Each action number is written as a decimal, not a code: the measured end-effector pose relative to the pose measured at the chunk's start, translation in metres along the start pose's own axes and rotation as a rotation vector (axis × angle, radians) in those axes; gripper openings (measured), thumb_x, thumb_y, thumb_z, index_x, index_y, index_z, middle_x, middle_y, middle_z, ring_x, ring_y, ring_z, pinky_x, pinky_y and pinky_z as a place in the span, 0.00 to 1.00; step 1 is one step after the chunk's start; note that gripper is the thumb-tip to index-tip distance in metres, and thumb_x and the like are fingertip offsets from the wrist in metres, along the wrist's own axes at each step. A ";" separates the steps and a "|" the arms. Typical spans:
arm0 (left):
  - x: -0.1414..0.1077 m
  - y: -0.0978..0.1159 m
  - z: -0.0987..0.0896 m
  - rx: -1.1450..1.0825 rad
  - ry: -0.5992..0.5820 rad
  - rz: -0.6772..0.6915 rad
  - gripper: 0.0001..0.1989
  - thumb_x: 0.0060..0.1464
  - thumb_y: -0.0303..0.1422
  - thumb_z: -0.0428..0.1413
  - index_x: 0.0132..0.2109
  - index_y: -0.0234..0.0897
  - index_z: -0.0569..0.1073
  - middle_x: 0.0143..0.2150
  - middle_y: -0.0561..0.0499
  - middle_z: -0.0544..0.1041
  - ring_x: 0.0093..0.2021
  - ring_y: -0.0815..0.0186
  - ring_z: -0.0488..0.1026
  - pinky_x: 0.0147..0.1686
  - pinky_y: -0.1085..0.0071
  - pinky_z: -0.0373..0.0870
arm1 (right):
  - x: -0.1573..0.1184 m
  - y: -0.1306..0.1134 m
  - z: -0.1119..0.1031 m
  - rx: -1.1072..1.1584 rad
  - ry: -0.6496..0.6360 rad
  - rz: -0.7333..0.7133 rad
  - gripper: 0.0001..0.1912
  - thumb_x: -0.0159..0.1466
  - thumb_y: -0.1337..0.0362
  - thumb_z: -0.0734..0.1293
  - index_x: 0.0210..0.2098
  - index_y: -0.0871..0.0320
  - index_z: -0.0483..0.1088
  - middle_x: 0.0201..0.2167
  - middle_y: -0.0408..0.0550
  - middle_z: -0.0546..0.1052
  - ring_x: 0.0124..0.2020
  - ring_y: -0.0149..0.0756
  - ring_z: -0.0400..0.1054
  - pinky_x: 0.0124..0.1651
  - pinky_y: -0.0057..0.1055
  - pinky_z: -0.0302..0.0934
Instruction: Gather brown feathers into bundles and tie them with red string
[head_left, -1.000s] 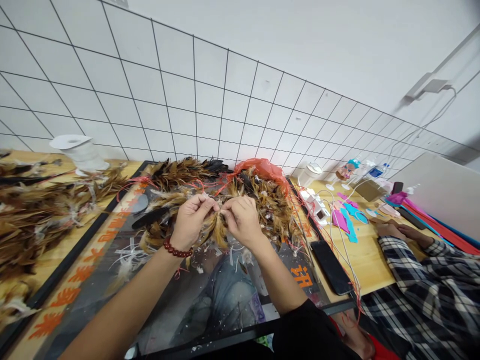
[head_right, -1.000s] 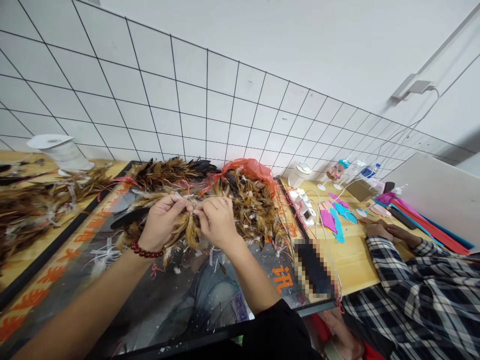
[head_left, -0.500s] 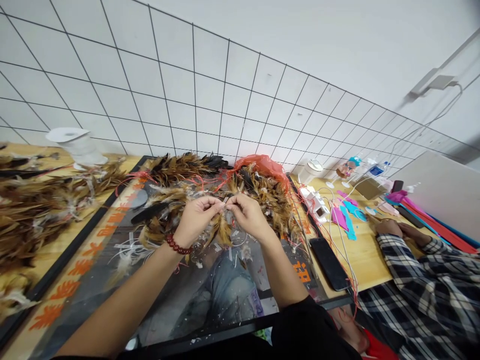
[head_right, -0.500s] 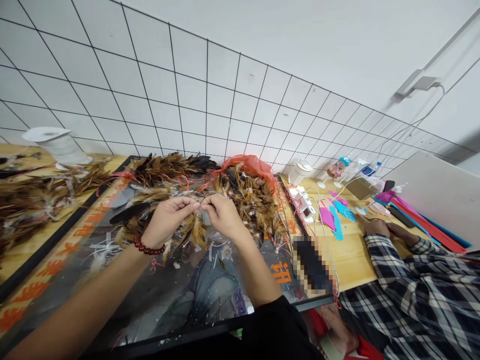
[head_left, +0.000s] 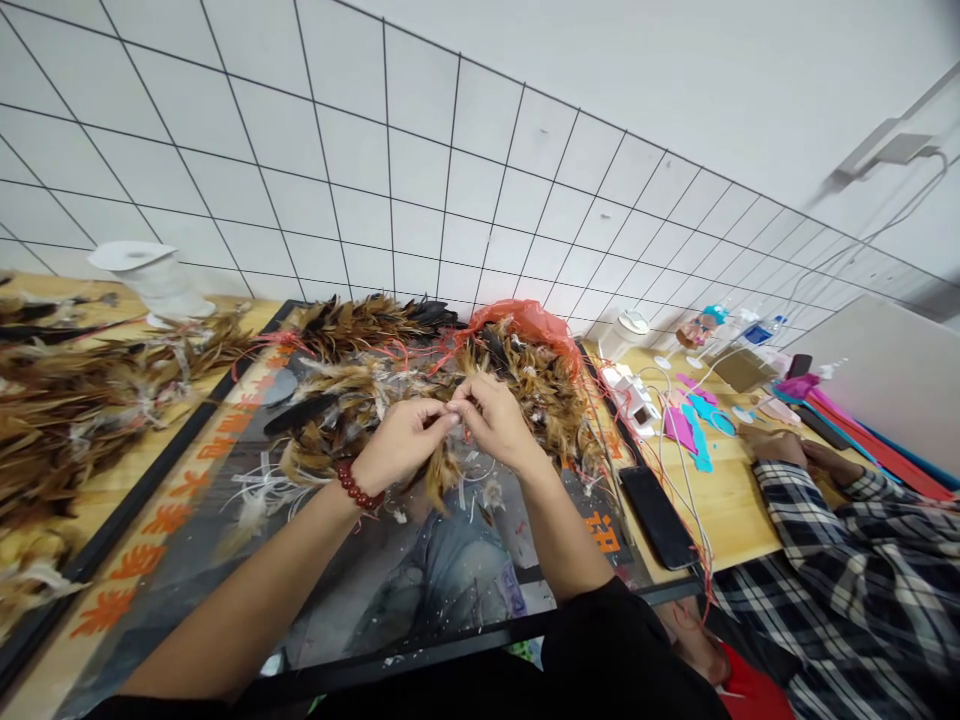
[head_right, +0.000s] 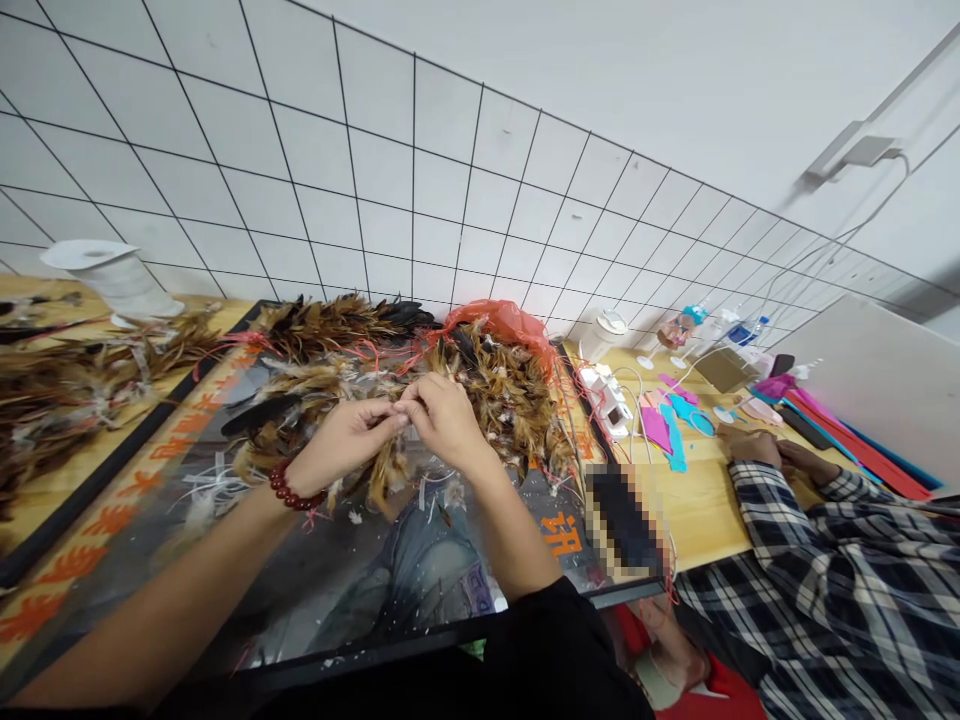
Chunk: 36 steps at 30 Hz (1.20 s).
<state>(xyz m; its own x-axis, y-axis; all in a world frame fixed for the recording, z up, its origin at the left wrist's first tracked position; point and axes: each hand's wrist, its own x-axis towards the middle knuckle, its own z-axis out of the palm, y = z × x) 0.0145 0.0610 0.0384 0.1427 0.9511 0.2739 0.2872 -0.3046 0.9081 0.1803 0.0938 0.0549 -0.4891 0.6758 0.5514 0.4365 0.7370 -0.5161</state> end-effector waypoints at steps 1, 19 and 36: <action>0.000 0.000 0.001 -0.038 0.051 -0.012 0.13 0.51 0.39 0.58 0.25 0.35 0.77 0.21 0.53 0.70 0.24 0.68 0.64 0.26 0.73 0.60 | 0.000 0.000 -0.001 0.069 0.017 0.005 0.09 0.69 0.62 0.62 0.34 0.57 0.69 0.33 0.46 0.73 0.38 0.34 0.66 0.44 0.31 0.58; 0.004 0.002 -0.002 -0.509 0.254 -0.244 0.15 0.39 0.40 0.69 0.33 0.34 0.83 0.25 0.49 0.79 0.24 0.70 0.69 0.25 0.73 0.65 | -0.003 -0.009 0.000 -0.012 0.172 -0.014 0.07 0.66 0.64 0.66 0.31 0.57 0.69 0.32 0.44 0.75 0.37 0.34 0.69 0.46 0.33 0.57; 0.001 0.012 -0.008 -0.510 0.258 -0.064 0.10 0.39 0.33 0.68 0.30 0.34 0.78 0.26 0.50 0.78 0.23 0.69 0.72 0.23 0.74 0.70 | 0.003 0.000 0.018 1.186 -0.105 0.616 0.20 0.48 0.51 0.79 0.31 0.59 0.75 0.23 0.41 0.77 0.26 0.29 0.70 0.34 0.26 0.64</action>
<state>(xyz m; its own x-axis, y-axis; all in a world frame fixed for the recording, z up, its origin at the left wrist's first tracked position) 0.0111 0.0584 0.0522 -0.1144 0.9680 0.2234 -0.2150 -0.2437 0.9457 0.1651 0.0957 0.0448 -0.5299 0.8480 -0.0001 -0.2826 -0.1767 -0.9428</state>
